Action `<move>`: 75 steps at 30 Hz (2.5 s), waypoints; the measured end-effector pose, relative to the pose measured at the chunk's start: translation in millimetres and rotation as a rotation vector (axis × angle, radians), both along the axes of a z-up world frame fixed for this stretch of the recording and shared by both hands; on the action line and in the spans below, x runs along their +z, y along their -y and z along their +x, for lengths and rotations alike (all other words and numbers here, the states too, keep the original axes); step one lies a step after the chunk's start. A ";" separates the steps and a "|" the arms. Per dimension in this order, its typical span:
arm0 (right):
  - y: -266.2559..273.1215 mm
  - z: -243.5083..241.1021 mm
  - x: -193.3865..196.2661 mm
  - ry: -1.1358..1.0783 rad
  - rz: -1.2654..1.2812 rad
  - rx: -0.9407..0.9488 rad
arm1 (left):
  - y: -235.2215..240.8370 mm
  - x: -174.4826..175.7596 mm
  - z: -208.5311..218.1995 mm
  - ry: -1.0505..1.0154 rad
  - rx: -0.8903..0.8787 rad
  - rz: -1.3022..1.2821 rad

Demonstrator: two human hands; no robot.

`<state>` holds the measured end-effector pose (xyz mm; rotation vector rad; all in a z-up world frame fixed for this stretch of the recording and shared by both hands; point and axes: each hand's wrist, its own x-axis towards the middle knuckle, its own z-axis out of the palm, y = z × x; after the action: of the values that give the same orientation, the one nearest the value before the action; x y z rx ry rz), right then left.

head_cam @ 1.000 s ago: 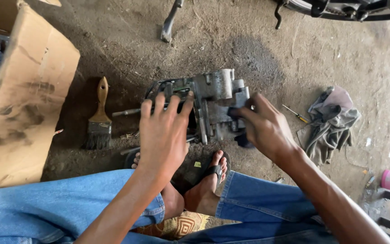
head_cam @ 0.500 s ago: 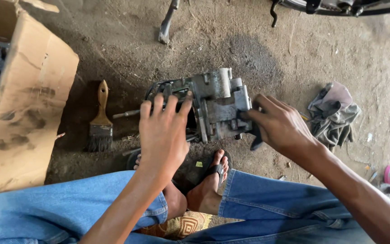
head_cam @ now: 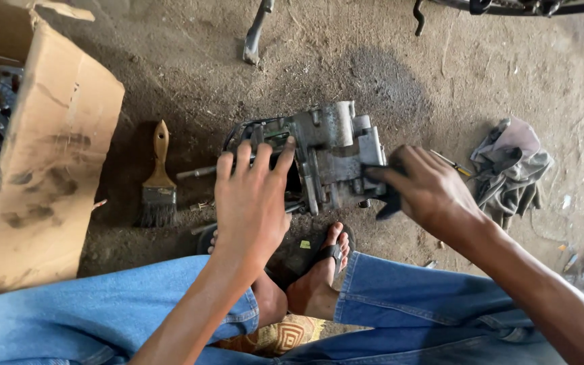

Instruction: The person sits on the floor and cleans a disassembled engine block using a black cloth. They wipe various surfaces of the metal part, rotate it to access different sides, and continue scrubbing until the end of the clip.

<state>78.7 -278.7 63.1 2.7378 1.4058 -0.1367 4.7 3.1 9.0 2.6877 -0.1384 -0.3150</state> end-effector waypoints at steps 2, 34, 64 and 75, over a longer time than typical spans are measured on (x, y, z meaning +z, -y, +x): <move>0.9 1.2 19.5 0.008 -0.173 -0.090 | 5.5 -10.5 -2.8 0.143 0.053 0.050; -17.8 -48.9 23.7 -0.198 -0.250 -0.440 | 7.9 -9.9 -6.7 0.048 0.018 0.034; -14.9 -37.3 2.6 0.008 -0.309 -0.385 | 4.7 -0.8 3.2 -0.030 -0.015 0.022; -19.0 -52.4 16.0 -0.043 -0.221 -0.435 | 6.9 -0.2 0.8 -0.013 0.016 0.051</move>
<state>26.3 -259.7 79.1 2.8128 0.7273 -0.3492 5.5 -3.8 8.8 2.7348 -0.1065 -0.3356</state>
